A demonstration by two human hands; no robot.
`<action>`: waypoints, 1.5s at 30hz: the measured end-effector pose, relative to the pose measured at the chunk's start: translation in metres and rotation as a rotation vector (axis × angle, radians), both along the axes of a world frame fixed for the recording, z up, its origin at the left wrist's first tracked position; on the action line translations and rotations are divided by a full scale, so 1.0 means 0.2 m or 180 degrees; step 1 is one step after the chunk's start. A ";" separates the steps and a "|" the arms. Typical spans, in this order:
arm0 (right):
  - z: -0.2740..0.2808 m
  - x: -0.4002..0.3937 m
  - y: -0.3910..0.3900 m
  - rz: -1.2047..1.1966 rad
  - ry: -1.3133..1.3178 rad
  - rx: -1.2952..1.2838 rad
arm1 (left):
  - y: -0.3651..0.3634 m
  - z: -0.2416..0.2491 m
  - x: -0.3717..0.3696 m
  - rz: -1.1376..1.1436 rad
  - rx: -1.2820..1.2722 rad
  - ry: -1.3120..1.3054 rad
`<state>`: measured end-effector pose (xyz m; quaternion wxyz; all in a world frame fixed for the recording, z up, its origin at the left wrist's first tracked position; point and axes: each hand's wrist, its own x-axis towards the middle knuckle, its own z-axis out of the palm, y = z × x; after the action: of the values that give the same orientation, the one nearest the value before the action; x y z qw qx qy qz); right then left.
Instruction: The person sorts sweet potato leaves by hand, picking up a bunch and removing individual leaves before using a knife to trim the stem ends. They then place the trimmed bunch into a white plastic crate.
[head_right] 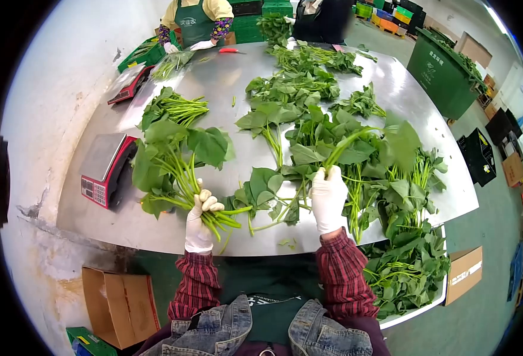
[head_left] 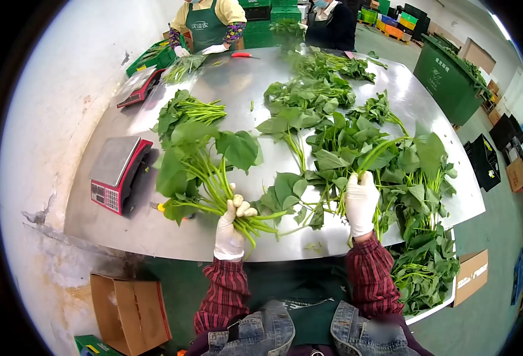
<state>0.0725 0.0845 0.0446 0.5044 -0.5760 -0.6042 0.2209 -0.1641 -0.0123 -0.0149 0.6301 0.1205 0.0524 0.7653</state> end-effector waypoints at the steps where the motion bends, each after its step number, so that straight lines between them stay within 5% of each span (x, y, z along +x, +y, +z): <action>1: -0.05 -0.01 0.02 0.0162 -0.0420 0.0213 | -0.01 0.02 0.00 0.0079 0.0034 -0.0085; 6: -0.34 -0.14 0.04 0.2136 -0.1826 -0.0673 | -0.01 0.07 -0.02 0.0165 0.0147 -0.0409; 9: -0.28 -0.23 0.01 0.1782 -0.2122 -0.0111 | -0.03 0.07 -0.04 0.0189 0.0011 -0.0109; 13: 0.00 -0.32 -0.06 0.1939 -0.0925 -0.0454 | -0.04 0.05 -0.04 0.0334 -0.0334 0.0527; 15: 0.12 -0.38 -0.10 0.2407 0.0117 -0.1785 | -0.04 0.06 0.00 0.0360 -0.0499 0.0747; 20: 0.12 -0.52 -0.14 0.2595 0.0948 -0.2163 | -0.03 0.07 0.13 0.0469 -0.0894 0.1802; 22: 0.14 -0.52 -0.16 0.2520 0.1211 -0.2492 | -0.04 0.00 0.13 0.0162 -0.0704 0.1697; 26: 0.03 -0.52 -0.23 0.2040 0.1371 -0.1978 | -0.03 -0.01 0.16 0.0769 -0.1380 0.1665; 32: -0.08 -0.45 -0.32 0.1762 0.0146 -0.0089 | -0.02 -0.01 0.18 0.0302 -0.1600 0.1561; 33: -0.06 -0.42 -0.34 0.1851 0.0147 -0.1124 | -0.03 0.01 0.18 0.0303 -0.1750 0.1389; 36: -0.17 -0.37 -0.41 0.2273 0.0836 -0.0114 | 0.00 0.02 0.13 0.0194 -0.1606 0.1073; 37: -0.17 -0.34 -0.45 0.2216 0.0581 -0.0698 | 0.01 0.01 0.11 0.0206 -0.1602 0.1074; 40: -0.19 -0.26 -0.45 0.2169 0.1871 -0.0406 | 0.00 -0.02 0.04 0.0507 -0.1560 0.0725; 42: -0.04 -0.21 -0.43 0.1018 0.0916 -0.0377 | -0.01 -0.06 -0.04 0.0533 -0.1321 0.0676; 45: 0.06 -0.20 -0.28 0.1003 0.0594 -0.1030 | -0.03 -0.04 -0.08 0.0656 -0.1148 0.0587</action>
<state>0.0335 0.0286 0.0570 0.4185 -0.5250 -0.5941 0.4431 -0.1800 -0.0177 -0.0228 0.5525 0.0693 0.2578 0.7896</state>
